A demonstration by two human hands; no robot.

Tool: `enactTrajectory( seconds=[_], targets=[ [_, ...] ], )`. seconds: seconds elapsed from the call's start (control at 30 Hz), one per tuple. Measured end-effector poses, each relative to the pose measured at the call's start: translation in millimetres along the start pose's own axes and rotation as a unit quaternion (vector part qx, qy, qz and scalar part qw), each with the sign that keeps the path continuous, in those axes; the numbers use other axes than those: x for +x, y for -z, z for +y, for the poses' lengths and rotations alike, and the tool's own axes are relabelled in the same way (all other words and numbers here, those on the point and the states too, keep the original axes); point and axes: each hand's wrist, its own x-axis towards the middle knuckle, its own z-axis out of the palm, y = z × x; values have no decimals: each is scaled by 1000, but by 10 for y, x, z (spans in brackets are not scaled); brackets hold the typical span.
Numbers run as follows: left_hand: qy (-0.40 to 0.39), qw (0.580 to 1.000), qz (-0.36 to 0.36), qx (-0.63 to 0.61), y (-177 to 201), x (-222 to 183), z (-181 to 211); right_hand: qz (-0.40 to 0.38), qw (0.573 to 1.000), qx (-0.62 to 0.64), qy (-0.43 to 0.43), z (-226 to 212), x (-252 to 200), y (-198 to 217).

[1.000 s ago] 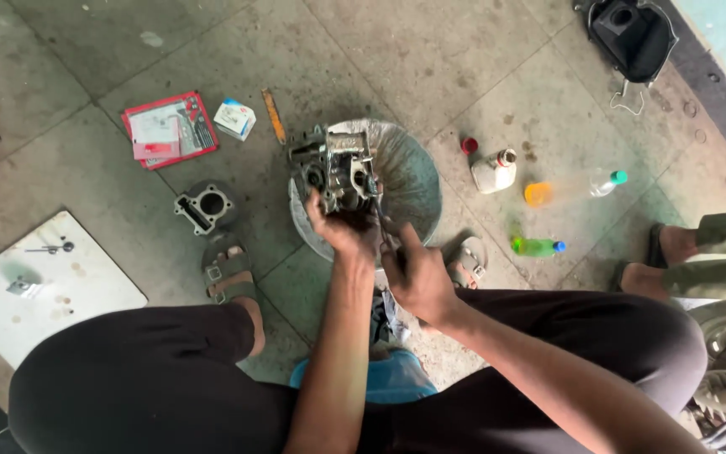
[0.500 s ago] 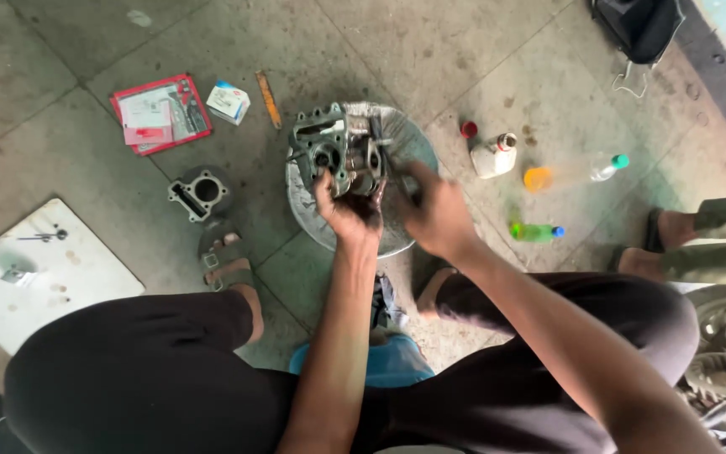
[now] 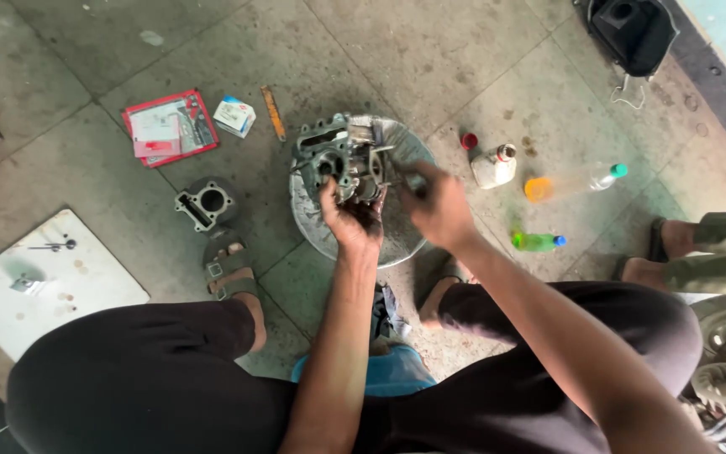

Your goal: The recorder is disassembling and cleaning a motorcycle engine cylinder head using manual tools.

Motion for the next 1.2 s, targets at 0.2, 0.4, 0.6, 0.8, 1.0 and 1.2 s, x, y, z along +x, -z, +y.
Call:
enactTrajectory(
  seconds=[0.2, 0.4, 0.6, 0.8, 1.0, 1.2],
  targets=[
    [-30, 997, -63, 34, 409, 260, 58, -60, 997, 46, 26, 238, -137, 166],
    [-129, 986, -37, 96, 194, 234, 280, -59, 967, 247, -19, 432, 185, 187],
    [-211, 963, -78, 147, -53, -27, 215, -3, 970, 240, -25, 826, 587, -345],
    [-259, 944, -70, 193, 24, -159, 344, -48, 979, -176, -89, 2209, 1215, -1516],
    [-269, 923, -65, 267, 90, -14, 465, -134, 961, -146, -191, 1883, 1150, -2049],
    [-249, 926, -78, 273, 51, 149, 317, -68, 981, -182, -19, 1601, 1294, -1276]
  ],
)
